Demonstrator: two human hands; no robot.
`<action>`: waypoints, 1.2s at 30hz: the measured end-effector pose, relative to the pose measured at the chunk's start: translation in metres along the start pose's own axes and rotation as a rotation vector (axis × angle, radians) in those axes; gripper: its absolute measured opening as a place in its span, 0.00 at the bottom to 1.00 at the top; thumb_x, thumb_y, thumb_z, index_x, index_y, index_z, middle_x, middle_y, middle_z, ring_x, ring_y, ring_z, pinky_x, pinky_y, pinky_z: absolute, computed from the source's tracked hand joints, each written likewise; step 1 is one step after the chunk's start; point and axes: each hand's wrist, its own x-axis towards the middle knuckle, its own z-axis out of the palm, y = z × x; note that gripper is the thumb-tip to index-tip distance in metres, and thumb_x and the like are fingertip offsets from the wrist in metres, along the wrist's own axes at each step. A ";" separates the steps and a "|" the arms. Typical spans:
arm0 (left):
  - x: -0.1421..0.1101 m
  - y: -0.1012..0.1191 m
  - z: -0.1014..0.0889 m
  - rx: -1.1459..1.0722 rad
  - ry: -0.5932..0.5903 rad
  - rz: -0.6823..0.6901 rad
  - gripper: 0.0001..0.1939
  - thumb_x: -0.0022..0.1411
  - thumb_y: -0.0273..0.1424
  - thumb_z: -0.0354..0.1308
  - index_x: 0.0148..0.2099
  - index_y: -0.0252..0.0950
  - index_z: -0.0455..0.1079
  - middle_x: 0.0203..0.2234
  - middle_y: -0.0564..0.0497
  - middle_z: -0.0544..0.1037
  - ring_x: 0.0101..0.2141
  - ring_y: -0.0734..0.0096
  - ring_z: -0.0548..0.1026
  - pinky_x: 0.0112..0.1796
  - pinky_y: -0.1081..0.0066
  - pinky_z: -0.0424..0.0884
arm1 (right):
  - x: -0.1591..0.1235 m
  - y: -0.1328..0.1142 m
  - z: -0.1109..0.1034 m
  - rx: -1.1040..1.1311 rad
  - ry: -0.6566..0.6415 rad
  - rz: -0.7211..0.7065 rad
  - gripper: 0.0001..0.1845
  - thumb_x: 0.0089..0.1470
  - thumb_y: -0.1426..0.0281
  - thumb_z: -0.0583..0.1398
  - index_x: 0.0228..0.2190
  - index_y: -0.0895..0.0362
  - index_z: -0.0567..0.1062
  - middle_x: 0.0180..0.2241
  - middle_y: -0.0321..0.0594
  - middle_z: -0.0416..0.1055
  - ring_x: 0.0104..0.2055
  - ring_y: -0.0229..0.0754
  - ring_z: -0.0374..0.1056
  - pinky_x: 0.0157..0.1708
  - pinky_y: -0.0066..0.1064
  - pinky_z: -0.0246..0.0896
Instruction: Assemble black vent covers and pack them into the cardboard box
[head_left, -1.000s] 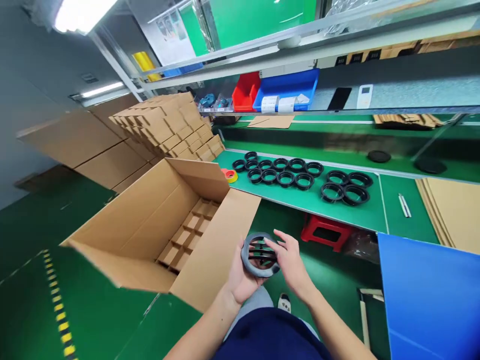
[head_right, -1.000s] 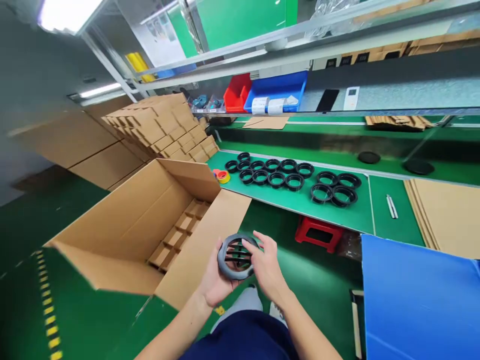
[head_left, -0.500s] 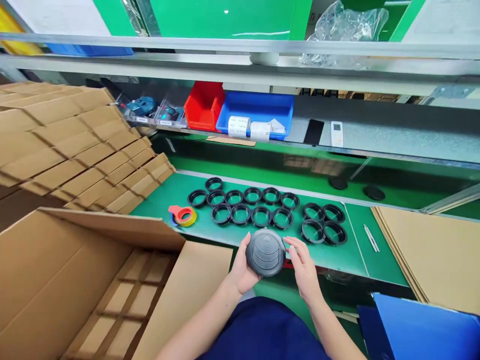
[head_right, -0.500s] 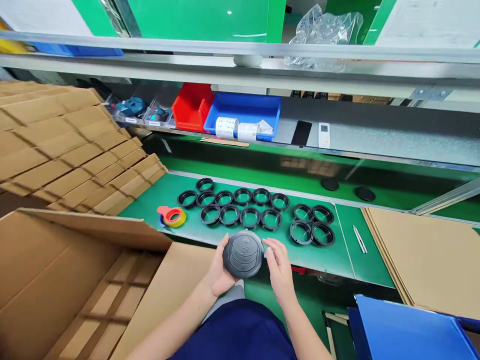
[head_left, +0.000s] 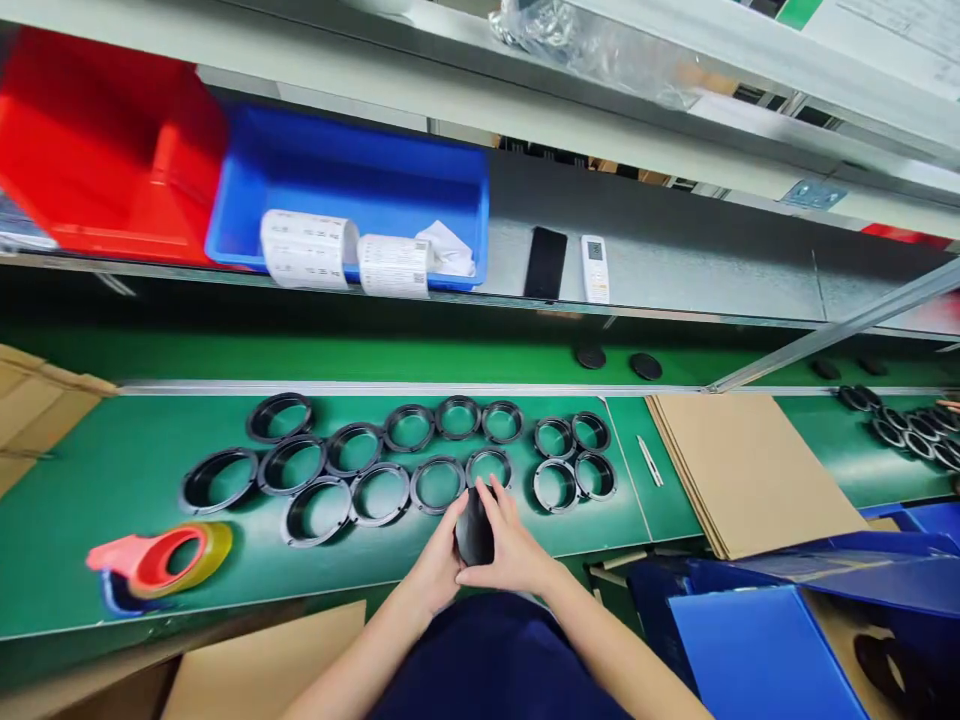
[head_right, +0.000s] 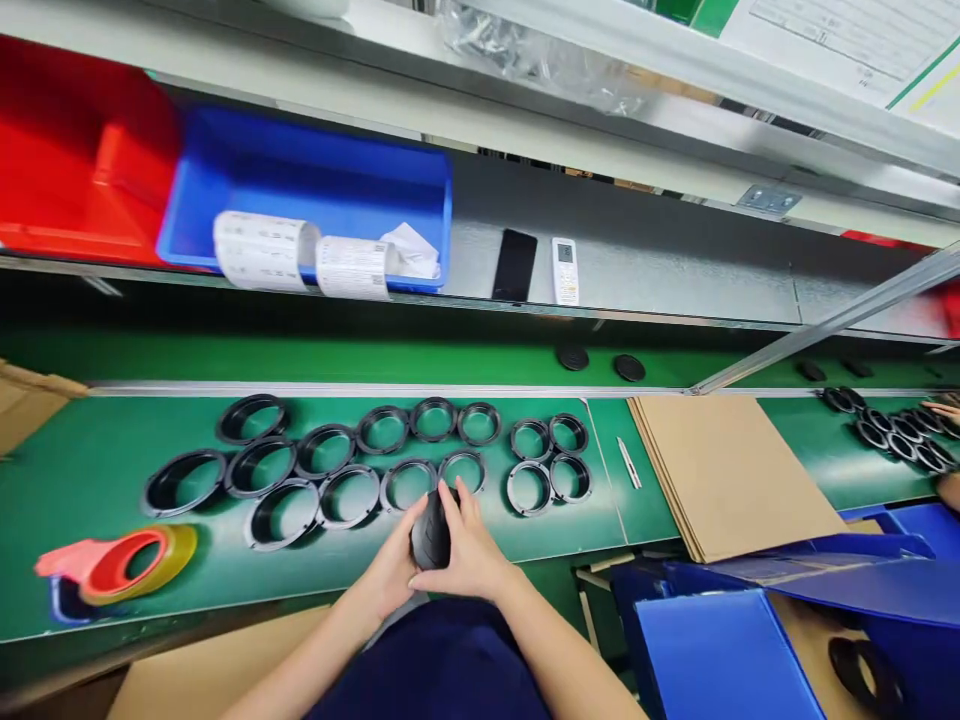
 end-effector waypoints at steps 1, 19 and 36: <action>0.006 -0.002 0.008 0.009 -0.011 -0.004 0.24 0.67 0.42 0.57 0.60 0.35 0.67 0.50 0.42 0.76 0.51 0.54 0.74 0.52 0.62 0.71 | 0.004 0.010 -0.009 -0.002 0.001 -0.025 0.72 0.36 0.59 0.73 0.69 0.47 0.34 0.70 0.49 0.27 0.71 0.58 0.27 0.67 0.54 0.39; 0.062 -0.028 0.081 0.136 0.425 0.123 0.14 0.70 0.27 0.50 0.55 0.30 0.67 0.52 0.38 0.74 0.50 0.60 0.75 0.55 0.64 0.70 | 0.059 0.261 -0.214 -0.316 0.522 0.260 0.60 0.43 0.52 0.67 0.67 0.60 0.46 0.63 0.61 0.49 0.63 0.67 0.50 0.57 0.56 0.53; 0.107 -0.048 0.141 0.341 0.359 0.131 0.11 0.61 0.26 0.62 0.47 0.30 0.73 0.44 0.39 0.78 0.41 0.62 0.78 0.48 0.66 0.72 | 0.060 0.303 -0.213 -0.246 0.471 0.106 0.55 0.44 0.51 0.66 0.65 0.60 0.51 0.64 0.57 0.50 0.65 0.62 0.48 0.62 0.54 0.50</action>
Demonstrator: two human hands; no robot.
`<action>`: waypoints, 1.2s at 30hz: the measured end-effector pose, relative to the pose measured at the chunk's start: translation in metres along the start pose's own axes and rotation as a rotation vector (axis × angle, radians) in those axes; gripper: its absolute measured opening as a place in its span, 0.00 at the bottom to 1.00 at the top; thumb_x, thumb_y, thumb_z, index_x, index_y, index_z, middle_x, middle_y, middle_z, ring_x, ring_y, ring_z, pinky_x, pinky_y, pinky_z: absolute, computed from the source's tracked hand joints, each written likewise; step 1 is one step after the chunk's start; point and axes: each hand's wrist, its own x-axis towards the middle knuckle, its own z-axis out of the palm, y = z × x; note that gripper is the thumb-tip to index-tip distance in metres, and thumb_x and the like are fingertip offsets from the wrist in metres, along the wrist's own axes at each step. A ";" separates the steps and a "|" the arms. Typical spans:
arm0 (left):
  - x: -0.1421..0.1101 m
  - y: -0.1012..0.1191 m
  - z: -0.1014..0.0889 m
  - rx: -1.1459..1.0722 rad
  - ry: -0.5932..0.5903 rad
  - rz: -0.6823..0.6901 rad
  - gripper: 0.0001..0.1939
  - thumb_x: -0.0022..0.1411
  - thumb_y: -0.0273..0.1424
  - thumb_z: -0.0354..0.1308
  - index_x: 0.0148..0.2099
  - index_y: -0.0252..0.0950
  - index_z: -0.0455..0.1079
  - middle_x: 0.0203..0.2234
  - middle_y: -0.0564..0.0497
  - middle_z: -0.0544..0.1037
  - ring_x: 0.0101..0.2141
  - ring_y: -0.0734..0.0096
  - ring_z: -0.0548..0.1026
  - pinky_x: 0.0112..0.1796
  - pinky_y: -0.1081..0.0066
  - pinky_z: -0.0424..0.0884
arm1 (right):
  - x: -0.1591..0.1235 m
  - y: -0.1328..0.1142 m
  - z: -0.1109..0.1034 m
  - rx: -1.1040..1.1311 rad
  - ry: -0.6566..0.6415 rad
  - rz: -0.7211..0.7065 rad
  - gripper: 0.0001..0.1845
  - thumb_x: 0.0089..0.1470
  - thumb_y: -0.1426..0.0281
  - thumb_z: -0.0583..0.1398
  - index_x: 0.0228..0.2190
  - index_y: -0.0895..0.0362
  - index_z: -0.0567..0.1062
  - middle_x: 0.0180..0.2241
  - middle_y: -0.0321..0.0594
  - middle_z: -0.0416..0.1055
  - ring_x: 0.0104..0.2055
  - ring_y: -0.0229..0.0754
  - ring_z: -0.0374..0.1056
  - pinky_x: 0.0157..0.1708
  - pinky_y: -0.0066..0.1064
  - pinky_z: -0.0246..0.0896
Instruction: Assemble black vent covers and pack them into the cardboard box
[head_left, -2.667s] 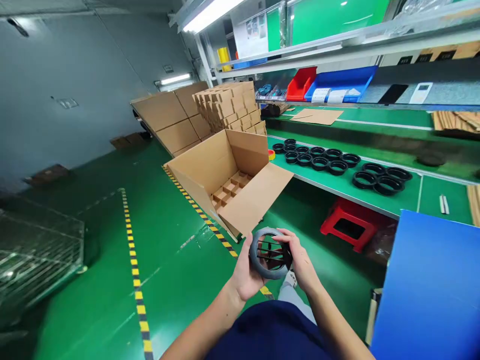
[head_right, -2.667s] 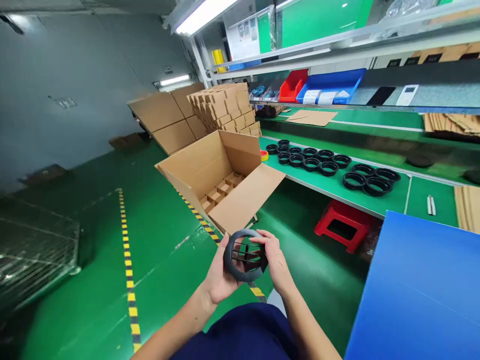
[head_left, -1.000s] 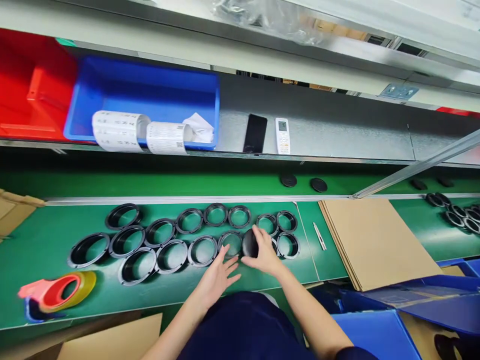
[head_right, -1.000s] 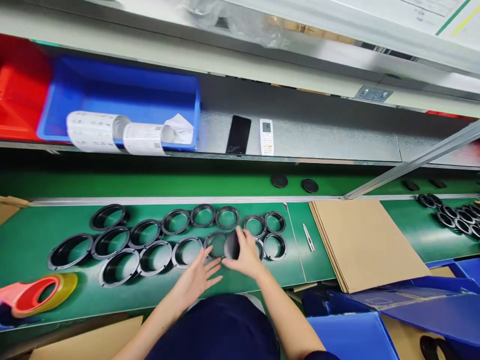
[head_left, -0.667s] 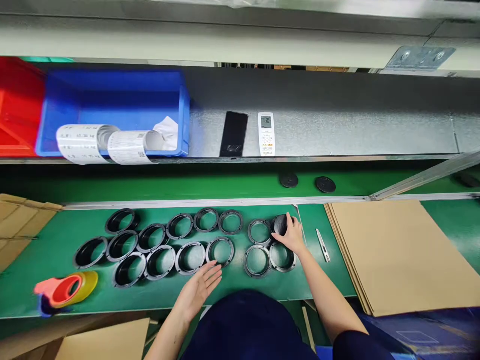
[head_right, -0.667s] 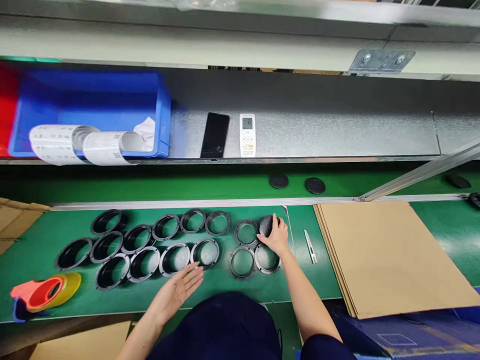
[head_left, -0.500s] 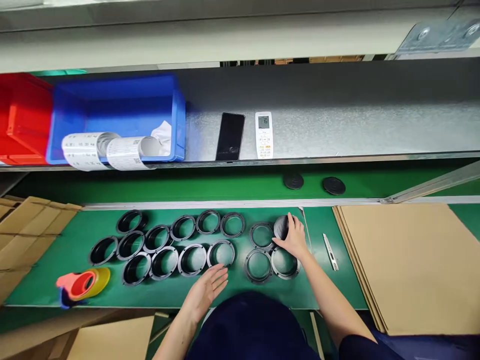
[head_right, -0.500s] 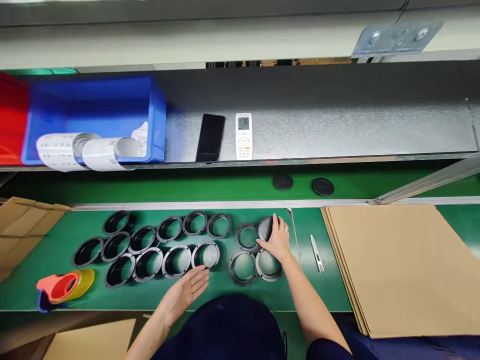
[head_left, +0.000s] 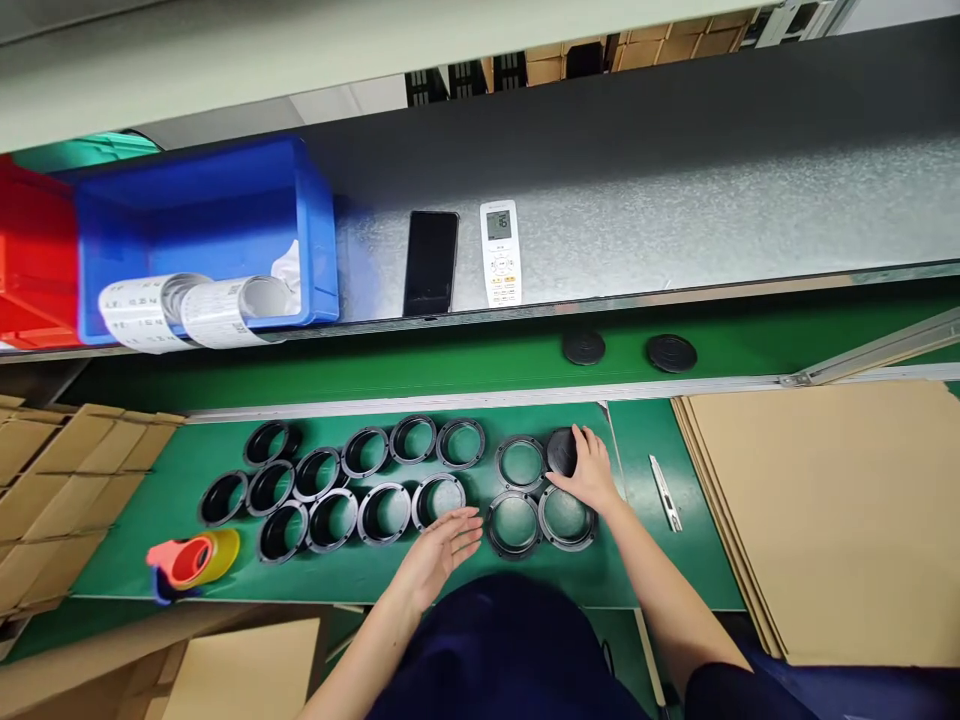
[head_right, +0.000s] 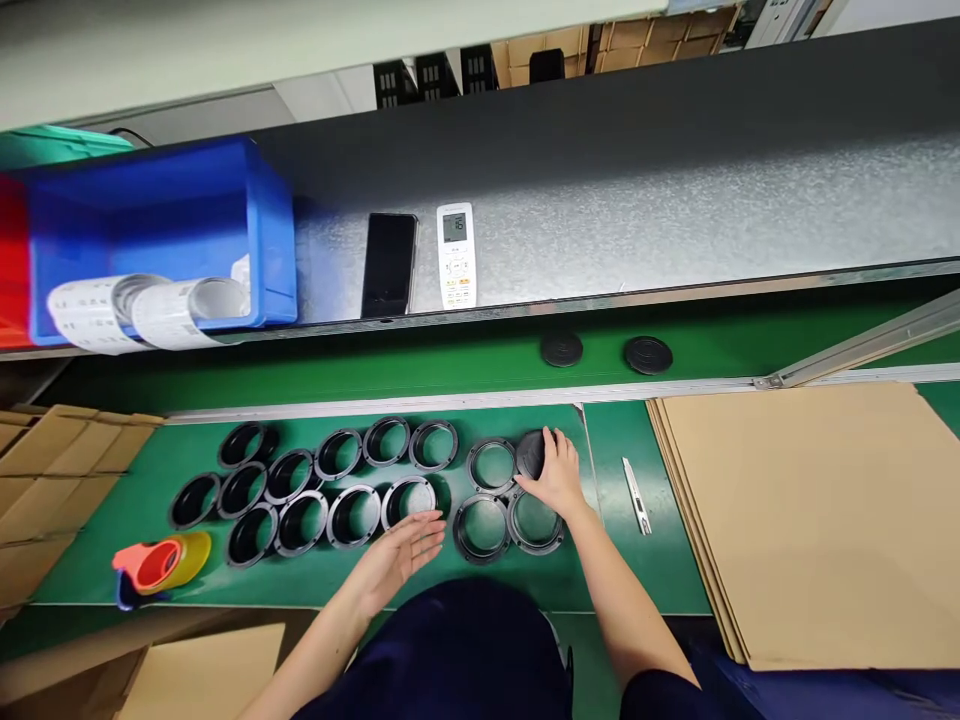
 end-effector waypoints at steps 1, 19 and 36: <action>0.000 -0.002 -0.005 -0.007 0.018 -0.006 0.10 0.62 0.26 0.61 0.47 0.30 0.73 0.44 0.39 0.78 0.41 0.63 0.78 0.48 0.66 0.73 | 0.003 -0.001 0.001 -0.018 -0.012 0.015 0.56 0.43 0.51 0.66 0.65 0.61 0.51 0.64 0.58 0.50 0.65 0.63 0.48 0.61 0.54 0.49; 0.002 0.004 0.032 -0.179 -0.129 0.015 0.19 0.67 0.39 0.59 0.56 0.37 0.69 0.52 0.38 0.74 0.50 0.52 0.75 0.55 0.50 0.68 | -0.008 -0.079 -0.048 0.276 0.007 -0.230 0.53 0.43 0.55 0.68 0.63 0.57 0.53 0.66 0.56 0.47 0.67 0.62 0.46 0.61 0.58 0.52; -0.024 0.038 0.083 -0.465 -0.539 0.034 0.32 0.68 0.55 0.46 0.67 0.44 0.58 0.53 0.38 0.72 0.52 0.41 0.72 0.50 0.36 0.65 | -0.015 -0.129 -0.090 0.637 -0.167 -0.468 0.32 0.68 0.50 0.40 0.47 0.52 0.77 0.68 0.38 0.48 0.70 0.54 0.37 0.66 0.57 0.44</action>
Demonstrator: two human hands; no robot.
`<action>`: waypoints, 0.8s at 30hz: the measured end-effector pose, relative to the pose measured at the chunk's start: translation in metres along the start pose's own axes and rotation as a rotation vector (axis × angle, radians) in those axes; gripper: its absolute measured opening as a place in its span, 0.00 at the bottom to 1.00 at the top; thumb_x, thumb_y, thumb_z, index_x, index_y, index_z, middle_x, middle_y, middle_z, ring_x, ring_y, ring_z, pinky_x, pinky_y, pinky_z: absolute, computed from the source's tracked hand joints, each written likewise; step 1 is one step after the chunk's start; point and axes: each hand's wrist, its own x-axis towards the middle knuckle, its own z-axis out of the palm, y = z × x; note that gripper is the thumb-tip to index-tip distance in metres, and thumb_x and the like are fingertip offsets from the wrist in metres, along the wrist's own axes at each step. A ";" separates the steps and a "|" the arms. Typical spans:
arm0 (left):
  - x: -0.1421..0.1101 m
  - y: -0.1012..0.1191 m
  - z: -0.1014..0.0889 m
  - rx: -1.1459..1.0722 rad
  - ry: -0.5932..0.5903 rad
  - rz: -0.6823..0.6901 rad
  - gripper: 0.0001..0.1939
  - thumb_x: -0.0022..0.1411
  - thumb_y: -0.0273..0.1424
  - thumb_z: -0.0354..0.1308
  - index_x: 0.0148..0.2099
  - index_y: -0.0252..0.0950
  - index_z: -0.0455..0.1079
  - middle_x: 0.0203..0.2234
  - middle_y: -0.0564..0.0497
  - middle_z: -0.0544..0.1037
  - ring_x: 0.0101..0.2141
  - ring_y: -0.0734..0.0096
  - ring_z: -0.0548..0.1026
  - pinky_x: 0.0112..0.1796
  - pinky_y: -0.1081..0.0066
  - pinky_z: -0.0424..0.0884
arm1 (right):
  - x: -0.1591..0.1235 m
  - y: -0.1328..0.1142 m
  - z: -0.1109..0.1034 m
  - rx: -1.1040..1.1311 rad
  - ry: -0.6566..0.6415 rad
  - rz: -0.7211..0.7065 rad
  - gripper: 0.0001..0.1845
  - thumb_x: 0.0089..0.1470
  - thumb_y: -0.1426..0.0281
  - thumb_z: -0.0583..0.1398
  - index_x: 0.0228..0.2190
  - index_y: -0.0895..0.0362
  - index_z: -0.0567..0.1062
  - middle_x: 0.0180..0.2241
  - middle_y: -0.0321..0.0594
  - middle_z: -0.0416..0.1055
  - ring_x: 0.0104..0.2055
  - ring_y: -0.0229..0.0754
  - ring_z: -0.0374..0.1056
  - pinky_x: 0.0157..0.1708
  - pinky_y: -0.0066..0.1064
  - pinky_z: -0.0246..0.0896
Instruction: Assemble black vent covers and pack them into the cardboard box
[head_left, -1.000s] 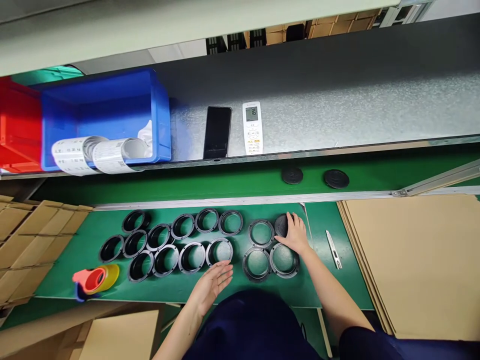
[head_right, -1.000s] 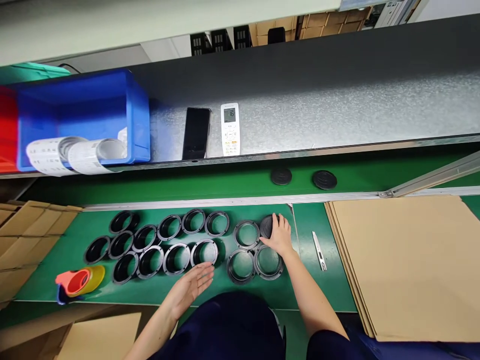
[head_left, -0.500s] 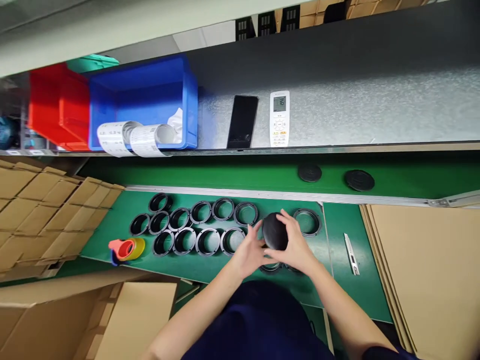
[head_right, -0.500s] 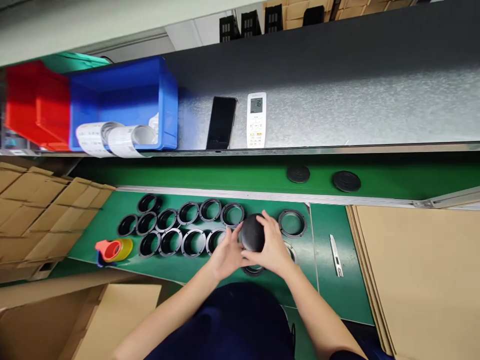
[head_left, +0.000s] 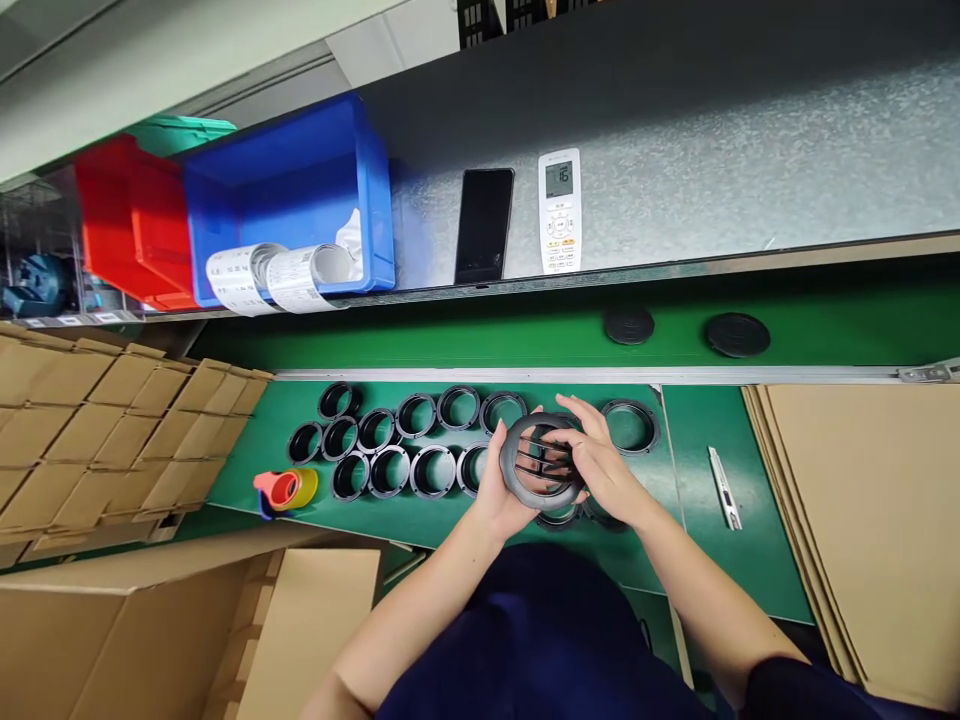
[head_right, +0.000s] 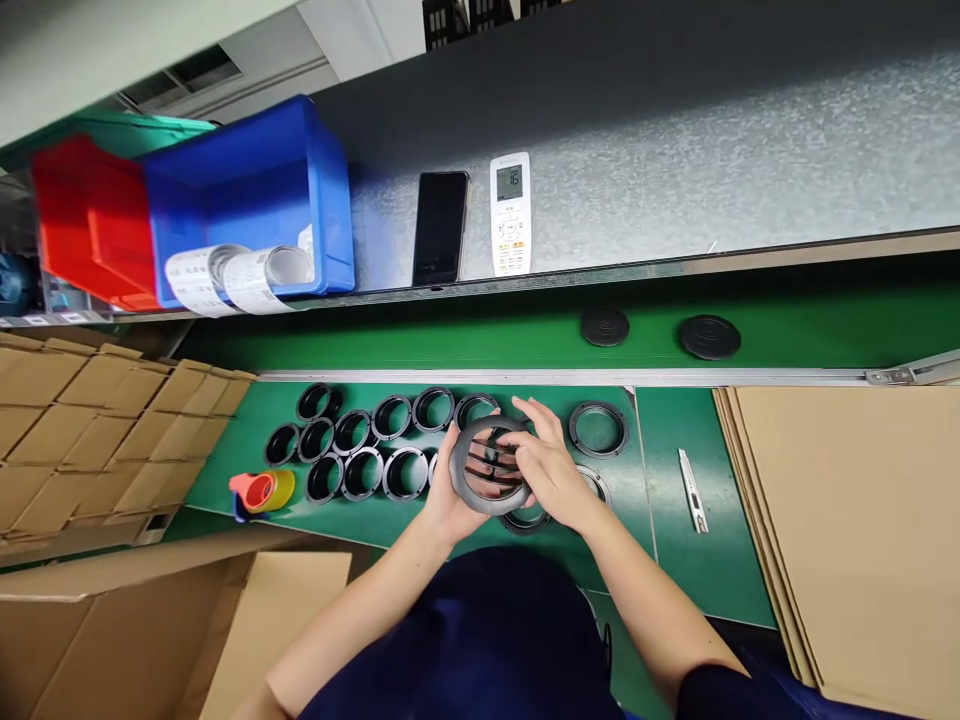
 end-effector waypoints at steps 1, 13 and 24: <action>0.000 0.000 0.000 0.000 -0.017 0.002 0.32 0.68 0.55 0.46 0.67 0.45 0.57 0.54 0.38 0.71 0.52 0.40 0.71 0.49 0.35 0.65 | 0.000 -0.003 -0.001 0.035 0.015 0.003 0.32 0.68 0.50 0.40 0.47 0.52 0.77 0.68 0.38 0.49 0.70 0.53 0.38 0.66 0.56 0.44; 0.011 -0.001 -0.007 -0.167 0.068 0.036 0.26 0.70 0.50 0.49 0.57 0.35 0.70 0.50 0.42 0.76 0.49 0.60 0.75 0.51 0.62 0.71 | -0.023 0.007 0.002 -0.265 -0.060 -0.260 0.31 0.66 0.50 0.48 0.65 0.47 0.58 0.69 0.42 0.46 0.70 0.58 0.40 0.66 0.62 0.42; 0.028 -0.030 -0.009 0.060 0.216 -0.084 0.32 0.66 0.51 0.54 0.60 0.30 0.67 0.52 0.37 0.75 0.56 0.50 0.69 0.59 0.58 0.63 | -0.025 0.017 0.014 -0.257 -0.230 0.044 0.65 0.41 0.50 0.71 0.68 0.53 0.42 0.70 0.54 0.33 0.70 0.63 0.36 0.64 0.61 0.47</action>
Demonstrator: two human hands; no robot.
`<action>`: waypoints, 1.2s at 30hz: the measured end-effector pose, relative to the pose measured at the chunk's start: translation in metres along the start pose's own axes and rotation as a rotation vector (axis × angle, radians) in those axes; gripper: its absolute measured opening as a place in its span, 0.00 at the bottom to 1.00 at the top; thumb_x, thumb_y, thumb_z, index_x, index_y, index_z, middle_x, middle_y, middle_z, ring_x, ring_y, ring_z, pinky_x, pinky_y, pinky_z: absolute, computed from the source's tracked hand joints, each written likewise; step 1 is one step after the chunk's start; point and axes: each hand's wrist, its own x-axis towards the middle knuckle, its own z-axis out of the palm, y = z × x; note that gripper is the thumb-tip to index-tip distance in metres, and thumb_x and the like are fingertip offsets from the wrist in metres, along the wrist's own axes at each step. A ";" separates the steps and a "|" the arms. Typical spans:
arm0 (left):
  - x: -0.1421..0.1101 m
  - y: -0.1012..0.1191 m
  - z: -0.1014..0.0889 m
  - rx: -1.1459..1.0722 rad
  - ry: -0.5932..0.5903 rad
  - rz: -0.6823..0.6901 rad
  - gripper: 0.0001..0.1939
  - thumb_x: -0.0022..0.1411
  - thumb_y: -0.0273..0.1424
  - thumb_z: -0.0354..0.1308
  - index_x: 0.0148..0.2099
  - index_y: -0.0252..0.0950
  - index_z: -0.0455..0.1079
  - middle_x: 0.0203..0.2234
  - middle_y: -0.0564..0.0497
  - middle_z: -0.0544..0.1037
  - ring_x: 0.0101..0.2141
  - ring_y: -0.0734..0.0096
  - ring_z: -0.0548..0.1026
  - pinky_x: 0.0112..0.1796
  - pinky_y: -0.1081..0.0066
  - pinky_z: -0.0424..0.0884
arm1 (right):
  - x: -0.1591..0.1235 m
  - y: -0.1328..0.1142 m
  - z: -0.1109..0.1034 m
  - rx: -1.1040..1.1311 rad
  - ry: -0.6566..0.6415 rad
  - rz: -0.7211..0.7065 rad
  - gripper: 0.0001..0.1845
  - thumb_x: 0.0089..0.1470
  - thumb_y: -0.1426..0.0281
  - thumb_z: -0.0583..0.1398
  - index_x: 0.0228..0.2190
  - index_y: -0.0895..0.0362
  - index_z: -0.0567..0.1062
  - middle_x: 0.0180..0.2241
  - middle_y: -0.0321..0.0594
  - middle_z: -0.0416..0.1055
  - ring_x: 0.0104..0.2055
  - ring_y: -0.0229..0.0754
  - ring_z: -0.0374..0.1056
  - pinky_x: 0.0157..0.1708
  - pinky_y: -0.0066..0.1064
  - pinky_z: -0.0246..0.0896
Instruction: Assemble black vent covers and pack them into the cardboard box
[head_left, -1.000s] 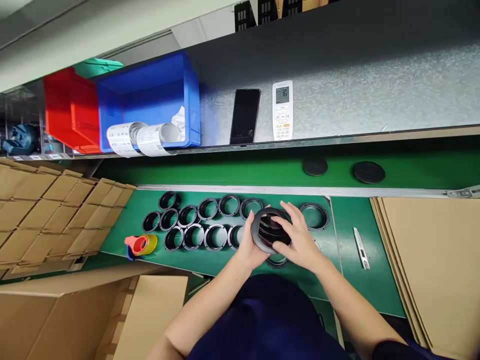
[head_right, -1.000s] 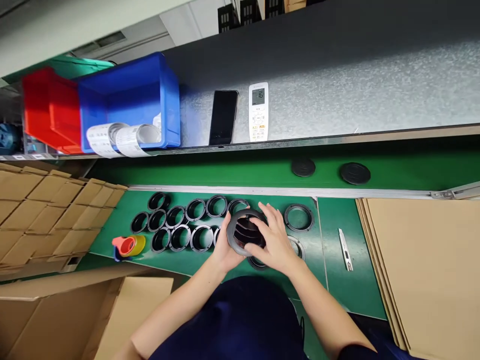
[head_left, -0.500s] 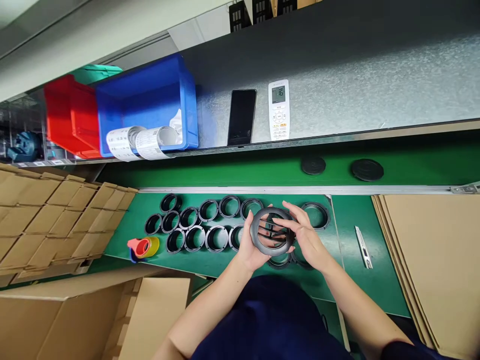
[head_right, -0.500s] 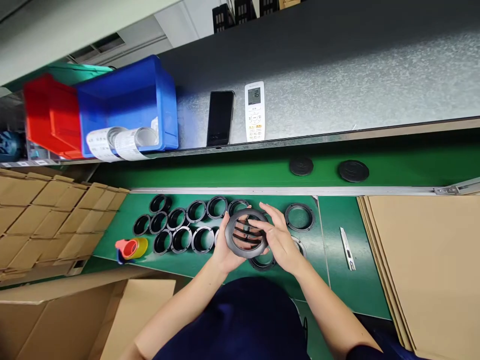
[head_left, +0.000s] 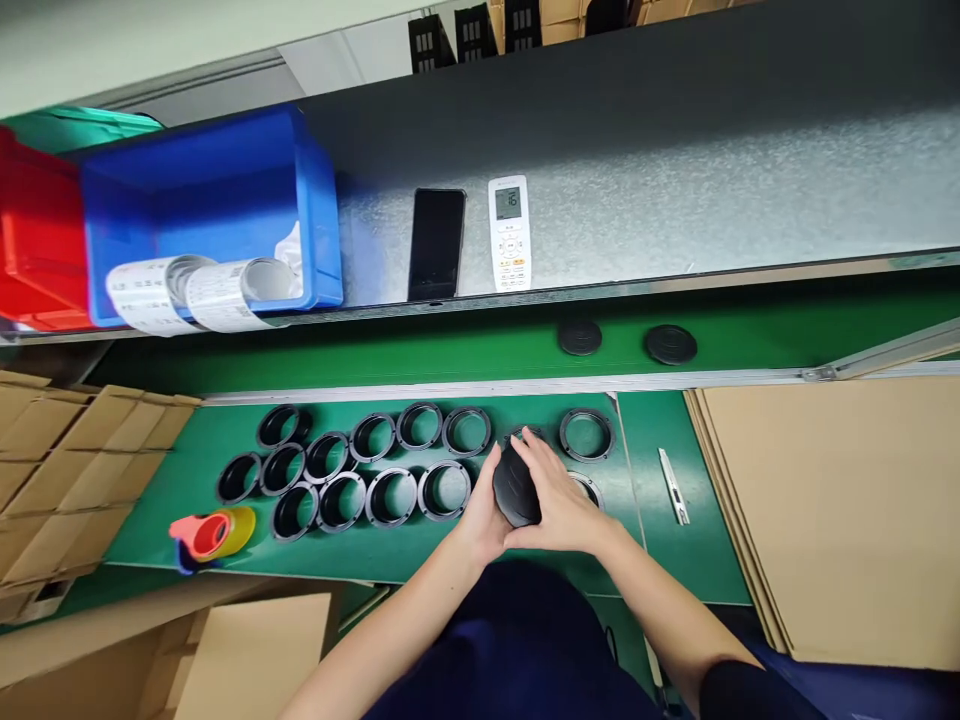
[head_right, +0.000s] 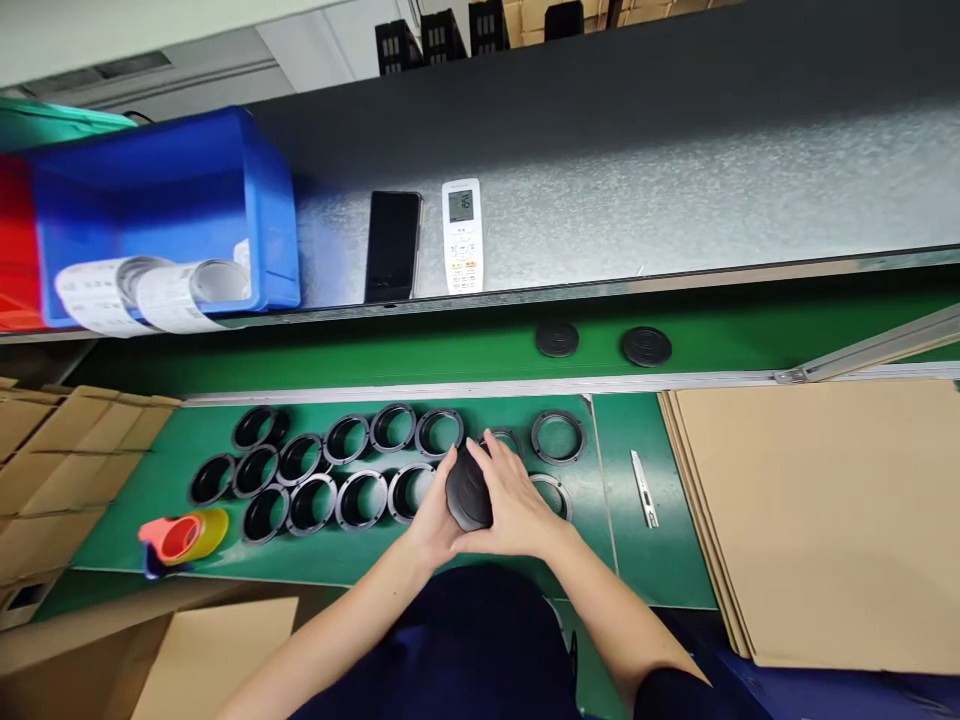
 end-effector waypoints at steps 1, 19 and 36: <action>0.001 -0.001 -0.001 0.021 -0.006 -0.015 0.33 0.67 0.52 0.53 0.62 0.33 0.65 0.54 0.37 0.73 0.58 0.50 0.67 0.60 0.55 0.61 | 0.001 0.006 -0.001 -0.008 -0.033 0.026 0.66 0.41 0.51 0.71 0.69 0.50 0.40 0.70 0.52 0.36 0.70 0.62 0.38 0.64 0.59 0.49; -0.023 0.035 -0.106 0.064 0.402 -0.006 0.26 0.71 0.31 0.51 0.67 0.28 0.55 0.55 0.35 0.72 0.55 0.56 0.72 0.62 0.60 0.62 | 0.017 0.141 0.001 -0.798 0.365 0.422 0.40 0.66 0.52 0.44 0.68 0.66 0.47 0.70 0.58 0.36 0.71 0.59 0.31 0.66 0.56 0.30; -0.029 0.049 -0.125 -0.094 0.486 0.106 0.27 0.67 0.29 0.55 0.66 0.28 0.57 0.52 0.36 0.75 0.51 0.57 0.75 0.58 0.63 0.66 | 0.212 0.193 -0.073 0.521 0.655 0.763 0.20 0.59 0.53 0.61 0.34 0.58 0.67 0.24 0.30 0.63 0.22 0.34 0.63 0.26 0.29 0.65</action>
